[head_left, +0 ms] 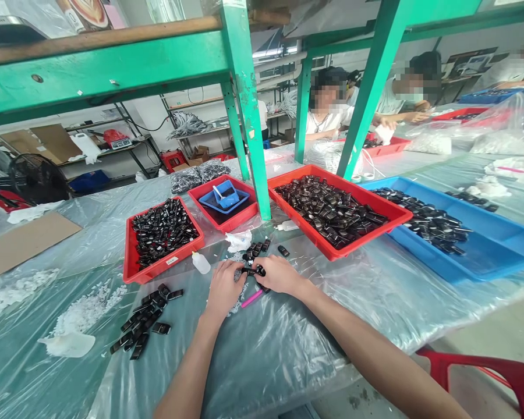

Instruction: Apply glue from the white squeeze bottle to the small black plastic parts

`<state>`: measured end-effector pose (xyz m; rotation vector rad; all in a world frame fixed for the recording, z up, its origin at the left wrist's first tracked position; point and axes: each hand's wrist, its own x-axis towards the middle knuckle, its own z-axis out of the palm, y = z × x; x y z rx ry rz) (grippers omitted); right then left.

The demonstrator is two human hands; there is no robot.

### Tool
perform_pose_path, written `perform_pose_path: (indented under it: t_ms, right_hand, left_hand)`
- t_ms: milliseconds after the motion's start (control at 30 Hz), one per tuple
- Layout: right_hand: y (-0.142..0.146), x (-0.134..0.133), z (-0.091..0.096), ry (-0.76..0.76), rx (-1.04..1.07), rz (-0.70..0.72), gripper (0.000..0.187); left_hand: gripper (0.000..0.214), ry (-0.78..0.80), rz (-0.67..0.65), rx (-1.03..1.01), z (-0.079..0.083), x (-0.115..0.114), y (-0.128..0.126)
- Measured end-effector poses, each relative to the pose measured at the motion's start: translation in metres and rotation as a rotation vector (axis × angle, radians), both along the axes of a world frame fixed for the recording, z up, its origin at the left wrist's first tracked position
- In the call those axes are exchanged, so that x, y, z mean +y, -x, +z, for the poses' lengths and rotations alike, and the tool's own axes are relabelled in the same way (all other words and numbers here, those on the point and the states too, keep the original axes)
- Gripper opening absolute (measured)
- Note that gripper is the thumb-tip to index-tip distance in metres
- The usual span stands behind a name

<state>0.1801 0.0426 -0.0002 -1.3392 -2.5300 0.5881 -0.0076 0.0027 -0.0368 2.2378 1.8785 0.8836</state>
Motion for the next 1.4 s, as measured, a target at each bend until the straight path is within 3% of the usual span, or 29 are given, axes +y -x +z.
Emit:
perform_pose_path:
  t_ms: [367,600,900,1033,1233,1400]
  right_hand:
    - [0.000,0.002,-0.005,-0.007,0.040,-0.026,0.023]
    - [0.000,0.003,-0.005,0.004,0.048,-0.088,0.023]
    - [0.000,0.004,-0.005,0.014,0.136,-0.068,0.022]
    - [-0.001,0.007,-0.005,0.024,0.181,-0.087,0.020]
    - [0.000,0.008,-0.005,0.045,0.319,-0.060,0.018]
    - [0.000,0.009,-0.007,0.059,0.415,-0.030,0.017]
  left_hand:
    - [0.006,-0.014,-0.031,-0.038,0.006,-0.002,-0.003]
    - [0.005,-0.009,0.082,0.110,0.005,-0.003,0.001]
    - [0.011,0.045,0.031,0.125,0.011,-0.007,-0.011]
    - [0.011,0.032,0.042,0.001,0.017,-0.007,-0.008]
    - [0.015,-0.007,0.101,-0.402,0.023,-0.006,-0.006]
    - [0.019,-0.069,0.066,-0.422,0.025,-0.006,-0.008]
